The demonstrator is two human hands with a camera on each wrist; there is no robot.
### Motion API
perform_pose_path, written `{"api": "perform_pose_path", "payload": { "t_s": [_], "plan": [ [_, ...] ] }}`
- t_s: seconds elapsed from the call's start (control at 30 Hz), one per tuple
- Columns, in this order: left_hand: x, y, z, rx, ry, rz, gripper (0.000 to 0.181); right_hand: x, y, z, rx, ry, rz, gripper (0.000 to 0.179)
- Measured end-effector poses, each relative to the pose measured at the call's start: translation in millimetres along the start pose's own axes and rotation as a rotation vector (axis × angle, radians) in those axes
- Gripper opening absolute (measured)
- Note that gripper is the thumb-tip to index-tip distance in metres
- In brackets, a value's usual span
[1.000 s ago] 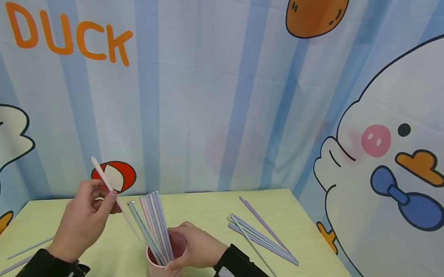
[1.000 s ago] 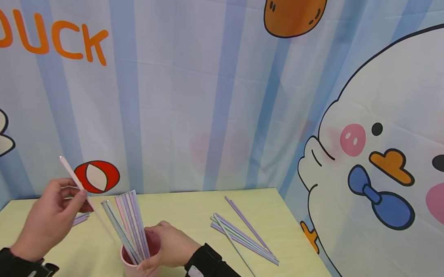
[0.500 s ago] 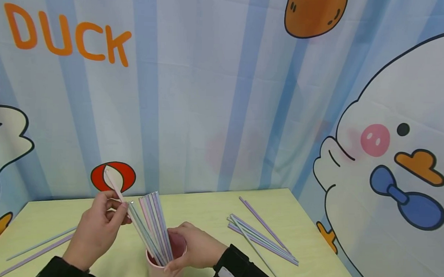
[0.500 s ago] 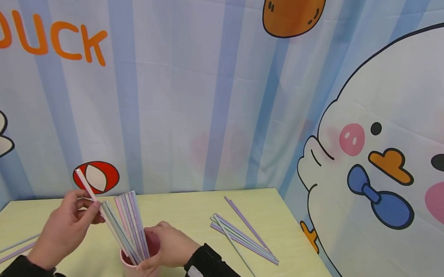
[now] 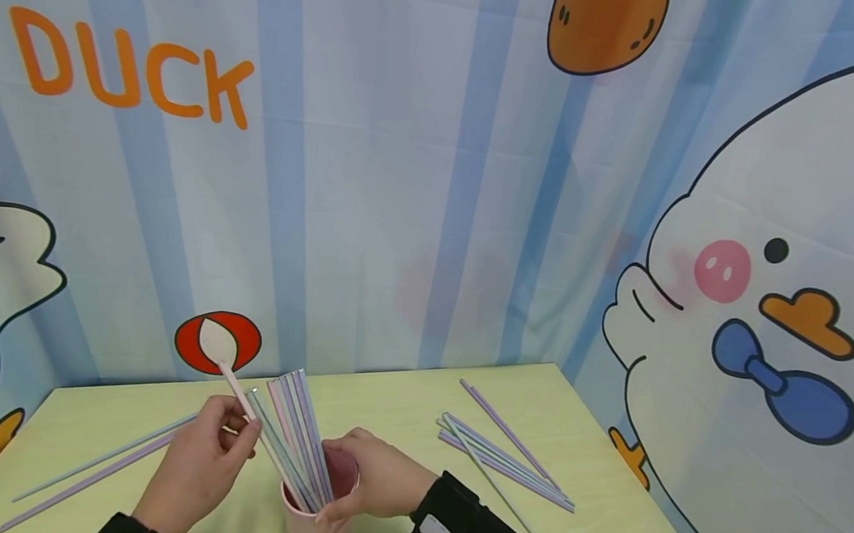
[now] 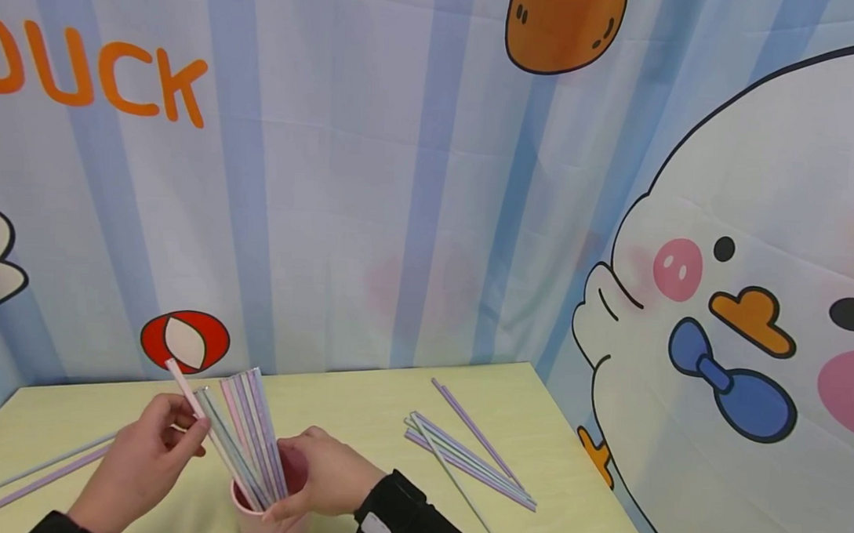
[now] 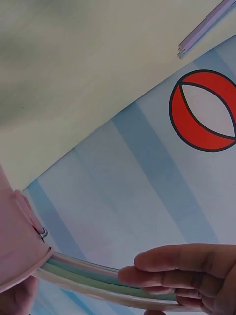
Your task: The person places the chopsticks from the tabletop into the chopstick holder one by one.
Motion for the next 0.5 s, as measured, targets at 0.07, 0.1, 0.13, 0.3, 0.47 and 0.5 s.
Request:
{"api": "perform_pose_path", "payload": {
  "t_s": [0.07, 0.1, 0.13, 0.3, 0.47, 0.5],
  "plan": [
    [-0.3, -3.7, -2.4, 0.002, 0.013, -0.018, 0.041, 0.0, 0, 0, 0.010, -0.003, -0.002, 0.081],
    [-0.5, -5.5, -3.5, 0.005, 0.016, -0.026, 0.040, 0.0, 0, 0, 0.016, -0.005, -0.003, 0.081],
    [-0.7, -7.4, -4.4, 0.006, 0.018, -0.033, 0.040, -0.1, 0, 0, 0.020, -0.005, -0.003, 0.081],
    [-3.0, -16.2, -8.4, 0.039, 0.013, -0.055, 0.039, -0.2, 0, -1, 0.028, 0.005, -0.002, 0.080],
    [-5.0, -25.2, -11.9, 0.052, 0.018, -0.092, 0.033, -0.7, 1, -1, 0.007, 0.016, 0.002, 0.079],
    [-4.8, -27.0, -12.7, 0.053, 0.020, -0.103, 0.032, -0.7, 1, -1, 0.007, 0.016, 0.001, 0.080]
  ]
}}
Point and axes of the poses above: each hand's wrist, its own x-axis towards the middle knuckle, its own y-axis out of the back of the hand, z = x × y, the point moved 5 cm from there along x, towards the middle knuckle, and after that the axes turned 3 degrees about -y, right-handed, at the moved point
